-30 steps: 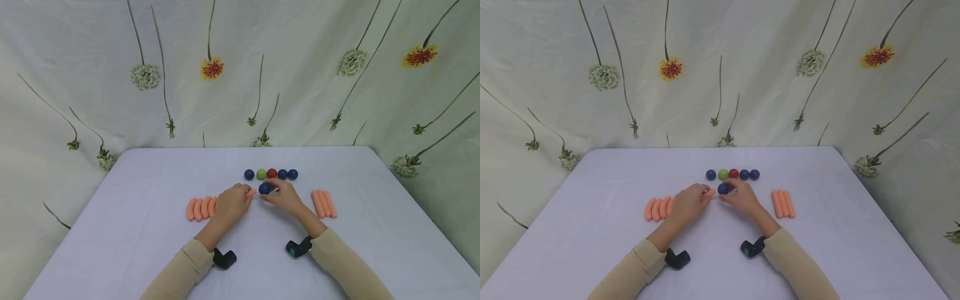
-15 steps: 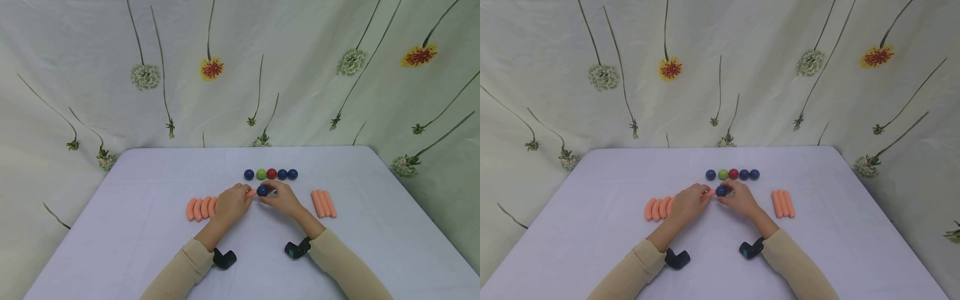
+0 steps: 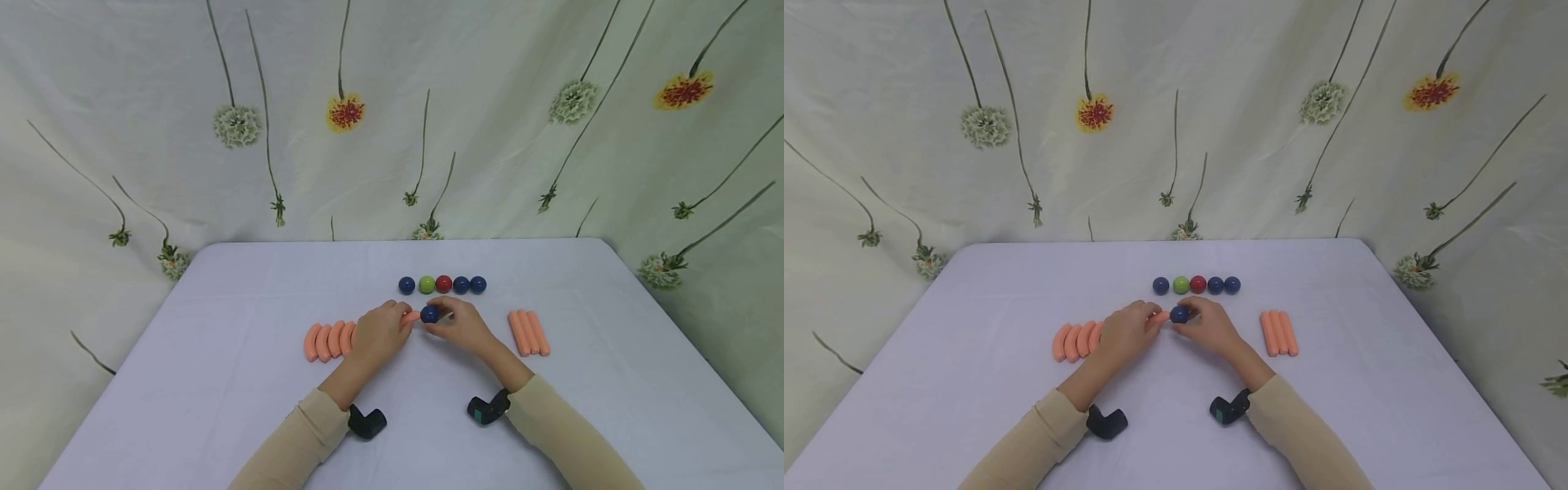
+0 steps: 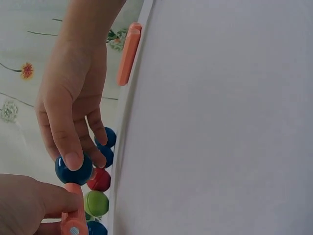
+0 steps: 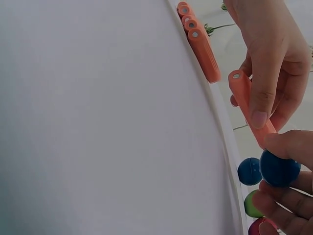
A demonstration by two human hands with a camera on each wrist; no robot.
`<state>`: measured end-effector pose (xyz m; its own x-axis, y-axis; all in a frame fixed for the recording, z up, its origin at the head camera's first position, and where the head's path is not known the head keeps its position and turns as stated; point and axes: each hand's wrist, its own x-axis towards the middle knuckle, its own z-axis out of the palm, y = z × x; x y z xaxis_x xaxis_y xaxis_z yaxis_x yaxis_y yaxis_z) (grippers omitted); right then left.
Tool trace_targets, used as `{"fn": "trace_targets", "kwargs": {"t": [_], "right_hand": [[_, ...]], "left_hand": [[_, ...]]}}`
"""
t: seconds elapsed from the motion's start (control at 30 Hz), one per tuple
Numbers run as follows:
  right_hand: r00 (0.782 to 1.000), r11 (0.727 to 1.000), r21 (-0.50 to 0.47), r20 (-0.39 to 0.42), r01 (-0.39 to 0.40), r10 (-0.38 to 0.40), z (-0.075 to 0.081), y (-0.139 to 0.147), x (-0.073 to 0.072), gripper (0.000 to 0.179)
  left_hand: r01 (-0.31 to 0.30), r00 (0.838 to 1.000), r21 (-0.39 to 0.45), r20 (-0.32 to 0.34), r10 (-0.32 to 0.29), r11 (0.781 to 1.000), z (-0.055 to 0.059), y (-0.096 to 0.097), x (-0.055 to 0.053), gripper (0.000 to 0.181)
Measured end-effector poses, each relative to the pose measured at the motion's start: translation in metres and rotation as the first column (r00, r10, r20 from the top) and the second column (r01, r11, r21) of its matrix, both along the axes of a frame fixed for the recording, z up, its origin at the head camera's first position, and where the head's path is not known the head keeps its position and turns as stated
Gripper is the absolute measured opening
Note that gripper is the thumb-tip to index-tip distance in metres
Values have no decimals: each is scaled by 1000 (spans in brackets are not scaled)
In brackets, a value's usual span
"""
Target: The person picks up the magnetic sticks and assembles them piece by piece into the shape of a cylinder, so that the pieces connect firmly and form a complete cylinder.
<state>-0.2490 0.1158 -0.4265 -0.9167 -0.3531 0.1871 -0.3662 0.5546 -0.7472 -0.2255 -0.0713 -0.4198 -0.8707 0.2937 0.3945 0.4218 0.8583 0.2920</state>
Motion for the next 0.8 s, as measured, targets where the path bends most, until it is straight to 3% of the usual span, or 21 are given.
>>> {"fn": "trace_targets", "kwargs": {"t": [0.33, 0.6, 0.8], "right_hand": [[997, 999, -22, 63, -49, 51, -6, 15, -3, 40], [997, 999, 13, 75, -36, 35, -5, 26, 1, 37], [997, 999, 51, 77, -12, 8, -6, 34, 3, 34]], "left_hand": [[84, 988, -35, 131, -79, 996, 0, 2, -10, 19], [163, 976, -59, 156, -152, 985, 0, 11, -20, 13], [218, 960, -75, 194, -200, 973, -2, 18, -29, 20]]}}
